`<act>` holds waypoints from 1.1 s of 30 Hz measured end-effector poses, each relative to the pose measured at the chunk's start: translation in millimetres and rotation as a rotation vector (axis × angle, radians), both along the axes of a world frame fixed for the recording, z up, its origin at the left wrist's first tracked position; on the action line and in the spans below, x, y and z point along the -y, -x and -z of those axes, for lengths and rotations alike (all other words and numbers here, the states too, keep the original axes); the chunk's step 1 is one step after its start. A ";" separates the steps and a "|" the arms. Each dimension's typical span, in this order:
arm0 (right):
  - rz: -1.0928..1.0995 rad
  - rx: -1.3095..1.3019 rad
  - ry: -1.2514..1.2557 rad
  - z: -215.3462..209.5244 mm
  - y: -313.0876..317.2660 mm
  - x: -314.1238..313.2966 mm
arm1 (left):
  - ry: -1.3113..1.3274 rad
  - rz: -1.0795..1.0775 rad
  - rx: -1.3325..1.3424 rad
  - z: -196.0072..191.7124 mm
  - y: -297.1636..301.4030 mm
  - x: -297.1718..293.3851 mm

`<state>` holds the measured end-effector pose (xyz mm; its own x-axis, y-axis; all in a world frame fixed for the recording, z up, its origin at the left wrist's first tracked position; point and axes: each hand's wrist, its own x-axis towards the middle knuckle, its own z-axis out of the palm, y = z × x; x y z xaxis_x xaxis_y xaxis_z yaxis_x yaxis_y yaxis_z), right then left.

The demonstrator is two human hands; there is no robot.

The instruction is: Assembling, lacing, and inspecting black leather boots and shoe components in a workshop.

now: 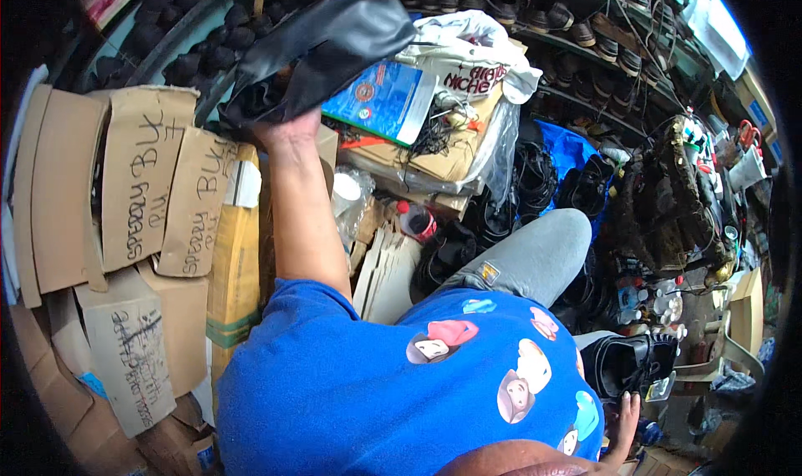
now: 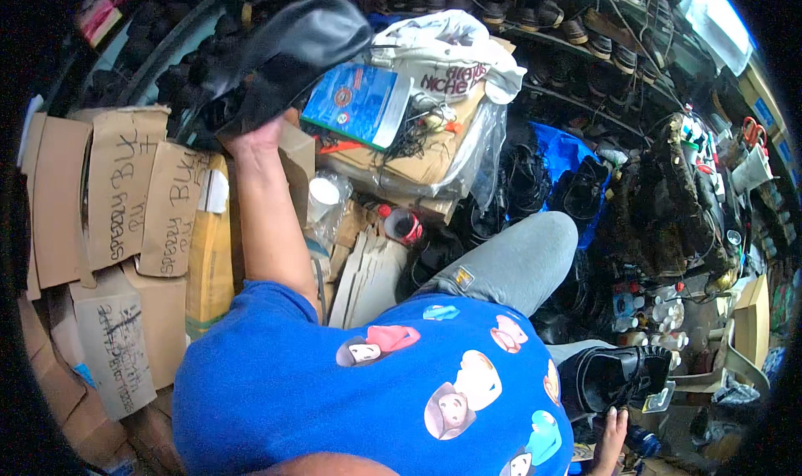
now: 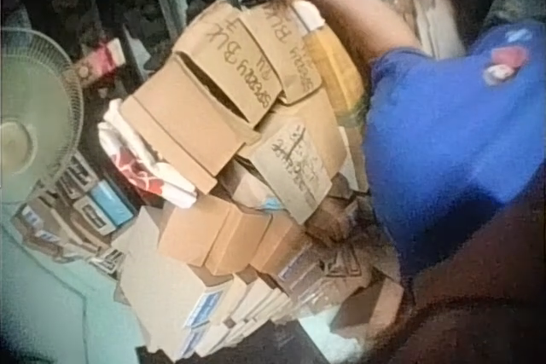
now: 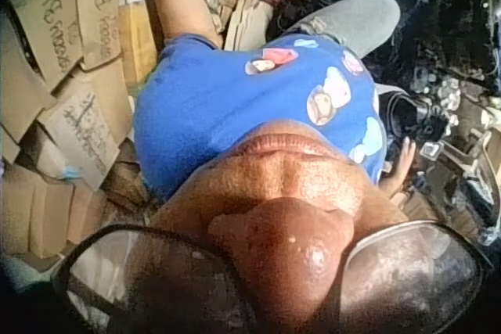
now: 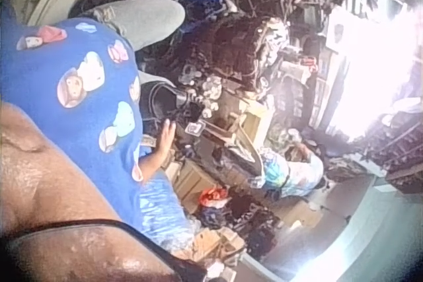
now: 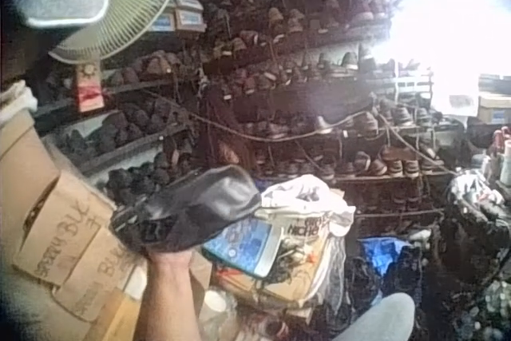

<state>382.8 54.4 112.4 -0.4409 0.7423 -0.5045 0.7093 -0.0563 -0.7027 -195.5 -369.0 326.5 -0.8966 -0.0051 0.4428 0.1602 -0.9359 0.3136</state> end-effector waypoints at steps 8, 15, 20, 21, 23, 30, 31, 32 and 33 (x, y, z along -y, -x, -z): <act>-0.147 -0.106 -0.286 46.1 -14.1 -6.8 | -0.045 0.278 -0.024 32.7 11.3 -12.7; 0.152 -0.103 -0.194 -4.1 50.9 32.4 | -0.014 0.471 -0.101 74.3 33.6 -15.6; 0.195 -0.064 -0.259 -3.6 54.2 35.5 | 0.161 0.318 0.007 75.1 11.7 -44.5; 0.185 -0.033 -0.259 -7.4 56.2 39.2 | 0.205 0.280 0.032 75.5 9.5 -49.5; 0.213 -0.091 -0.223 -9.2 57.7 42.6 | 0.167 0.344 0.064 78.4 7.7 -56.9; 0.225 -0.083 -0.222 -10.7 56.7 42.9 | 0.121 0.444 0.196 82.5 2.3 -74.8; 0.227 -0.079 -0.217 -7.3 53.8 42.2 | 0.125 0.445 0.200 83.5 1.4 -76.4; 0.228 -0.056 -0.257 -1.9 49.6 39.8 | 0.121 0.452 0.165 84.9 0.3 -77.6; 0.227 -0.035 -0.297 -2.5 51.3 40.5 | 0.117 0.457 0.129 85.8 -0.5 -78.9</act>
